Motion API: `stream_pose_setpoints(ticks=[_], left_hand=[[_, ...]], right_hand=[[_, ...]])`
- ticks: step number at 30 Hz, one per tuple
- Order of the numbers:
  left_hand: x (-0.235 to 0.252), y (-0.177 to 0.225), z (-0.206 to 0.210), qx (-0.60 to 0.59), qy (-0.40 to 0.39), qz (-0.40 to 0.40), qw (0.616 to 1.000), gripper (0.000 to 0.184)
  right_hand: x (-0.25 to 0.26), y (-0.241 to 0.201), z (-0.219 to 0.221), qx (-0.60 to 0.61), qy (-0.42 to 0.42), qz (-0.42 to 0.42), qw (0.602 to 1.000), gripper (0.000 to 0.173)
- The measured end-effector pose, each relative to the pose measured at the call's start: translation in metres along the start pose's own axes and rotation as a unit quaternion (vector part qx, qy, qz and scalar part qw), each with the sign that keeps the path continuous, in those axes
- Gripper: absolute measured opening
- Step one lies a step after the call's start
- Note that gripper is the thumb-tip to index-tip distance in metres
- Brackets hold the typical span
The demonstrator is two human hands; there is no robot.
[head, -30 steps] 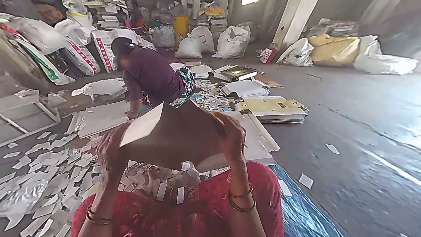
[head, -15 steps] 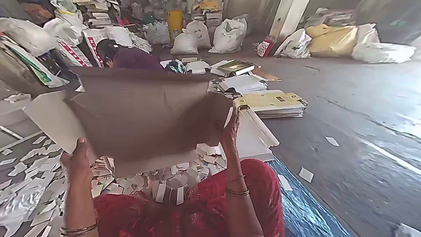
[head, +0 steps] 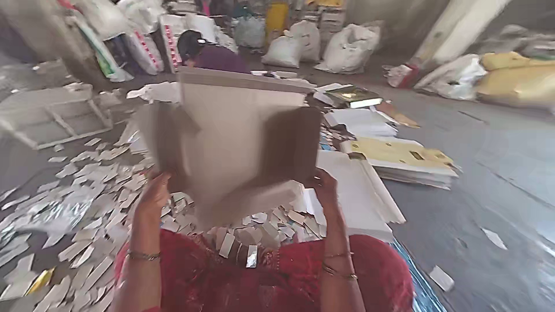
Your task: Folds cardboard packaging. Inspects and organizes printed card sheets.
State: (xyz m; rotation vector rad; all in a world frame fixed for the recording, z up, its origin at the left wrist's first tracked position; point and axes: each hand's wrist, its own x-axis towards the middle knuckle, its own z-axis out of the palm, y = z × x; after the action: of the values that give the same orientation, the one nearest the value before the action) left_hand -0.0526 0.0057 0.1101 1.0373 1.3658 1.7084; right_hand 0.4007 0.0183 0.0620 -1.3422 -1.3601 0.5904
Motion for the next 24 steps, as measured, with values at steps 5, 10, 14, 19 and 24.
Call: stream_pose_setpoints(ticks=[5, 10, 14, 19, 24], left_hand=[[0.017, -0.022, -0.002, -0.008, -0.046, -0.073, 0.996, 0.033], [0.019, -0.048, -0.008, -0.011, -0.047, -0.113, 0.992, 0.043], [0.013, -0.042, -0.002, -0.008, -0.074, -0.092, 0.993, 0.040], [0.000, -0.033, 0.014, 0.004, -0.207, -0.054, 0.977, 0.025], [-0.007, -0.033, 0.025, -0.018, -0.263, -0.046, 0.964, 0.019]], right_hand=[[0.001, 0.011, -0.013, -0.023, 0.090, 0.012, 0.996, 0.033], [0.003, 0.012, -0.014, -0.027, 0.150, 0.038, 0.988, 0.033], [0.005, 0.011, -0.011, -0.124, 0.142, -0.033, 0.981, 0.053], [0.000, -0.034, 0.029, -0.044, 0.066, -0.120, 0.990, 0.052], [-0.011, -0.091, 0.103, 0.055, -0.043, -0.156, 0.985, 0.059]])
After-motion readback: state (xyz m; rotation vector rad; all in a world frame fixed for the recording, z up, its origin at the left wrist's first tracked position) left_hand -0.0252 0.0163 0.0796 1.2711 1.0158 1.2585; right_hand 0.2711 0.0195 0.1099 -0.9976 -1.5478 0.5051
